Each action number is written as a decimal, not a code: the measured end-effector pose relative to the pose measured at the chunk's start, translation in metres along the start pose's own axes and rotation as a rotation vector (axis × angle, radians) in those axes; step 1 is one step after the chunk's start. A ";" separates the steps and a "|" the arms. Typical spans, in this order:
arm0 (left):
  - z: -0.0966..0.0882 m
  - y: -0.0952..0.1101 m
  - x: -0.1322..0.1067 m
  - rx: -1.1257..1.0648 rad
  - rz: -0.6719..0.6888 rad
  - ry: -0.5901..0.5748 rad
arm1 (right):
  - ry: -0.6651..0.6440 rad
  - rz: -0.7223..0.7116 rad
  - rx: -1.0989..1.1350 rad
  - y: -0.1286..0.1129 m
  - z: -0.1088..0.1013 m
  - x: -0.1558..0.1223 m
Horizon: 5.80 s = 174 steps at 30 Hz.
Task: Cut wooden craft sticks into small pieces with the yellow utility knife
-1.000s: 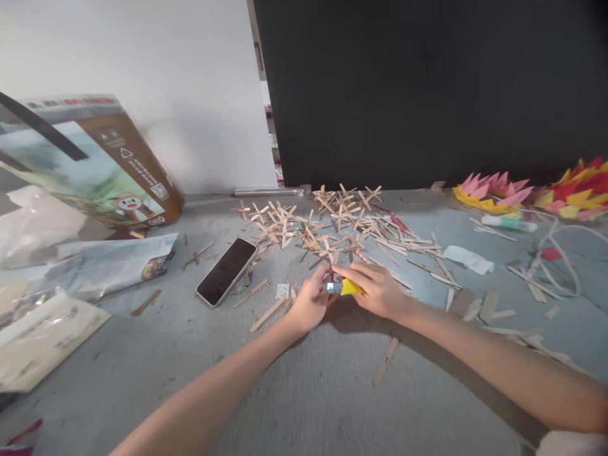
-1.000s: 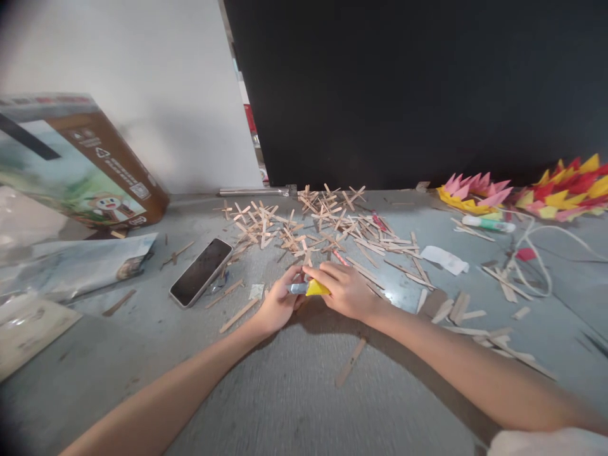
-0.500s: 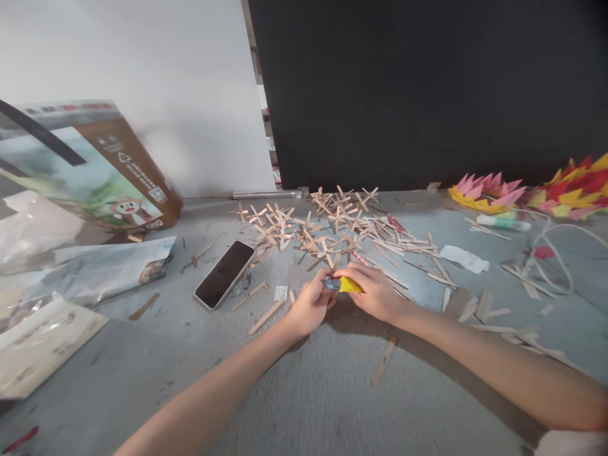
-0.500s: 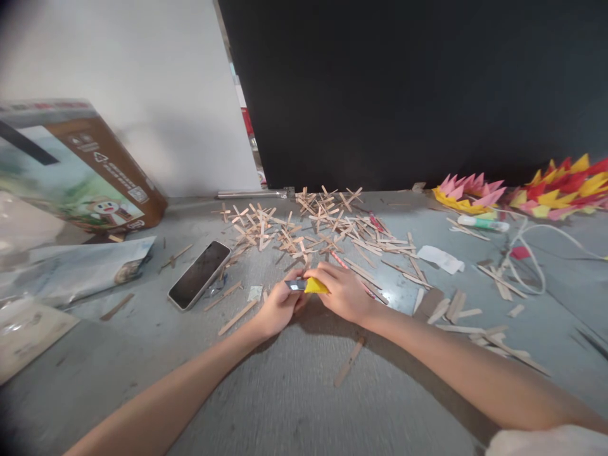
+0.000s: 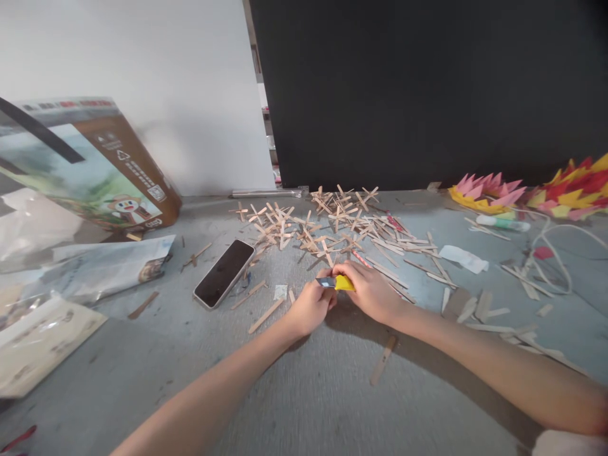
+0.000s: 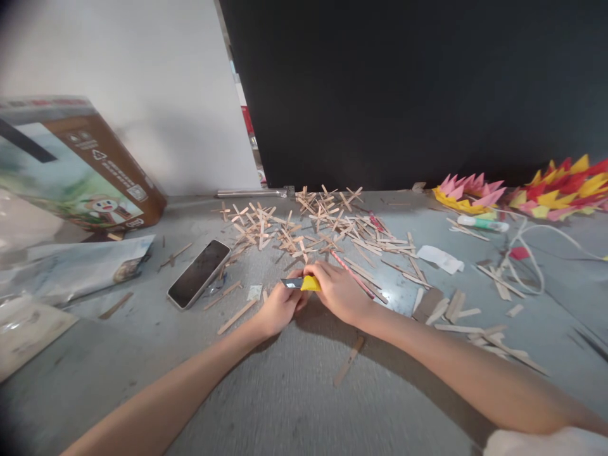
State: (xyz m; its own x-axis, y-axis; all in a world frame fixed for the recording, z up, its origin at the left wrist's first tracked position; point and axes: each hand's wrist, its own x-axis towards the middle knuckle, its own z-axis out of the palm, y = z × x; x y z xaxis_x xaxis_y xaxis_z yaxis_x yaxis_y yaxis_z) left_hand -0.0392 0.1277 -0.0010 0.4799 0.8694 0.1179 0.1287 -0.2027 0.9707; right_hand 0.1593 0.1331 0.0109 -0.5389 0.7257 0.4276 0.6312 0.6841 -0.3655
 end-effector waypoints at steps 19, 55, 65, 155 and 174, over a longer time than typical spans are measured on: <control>0.000 -0.003 0.001 -0.021 0.001 0.000 | 0.030 0.072 0.116 0.004 0.014 -0.005; -0.009 0.000 0.002 -0.644 -0.083 0.063 | 0.066 0.080 0.234 0.009 0.013 -0.014; -0.008 -0.002 0.003 -0.648 -0.083 0.027 | 0.045 0.107 0.232 0.011 0.015 -0.016; 0.018 0.016 -0.072 -0.306 -0.284 0.051 | 0.088 0.362 0.661 -0.032 0.005 -0.050; 0.019 0.016 -0.074 -0.286 -0.271 0.042 | 0.210 0.056 0.416 -0.033 0.009 -0.054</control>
State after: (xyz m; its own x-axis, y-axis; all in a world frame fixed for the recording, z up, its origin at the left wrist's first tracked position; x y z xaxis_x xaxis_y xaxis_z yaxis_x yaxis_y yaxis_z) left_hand -0.0560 0.0519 0.0017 0.4246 0.8932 -0.1479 -0.0041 0.1653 0.9862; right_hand 0.1627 0.0723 -0.0072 -0.3587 0.7611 0.5404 0.3560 0.6468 -0.6745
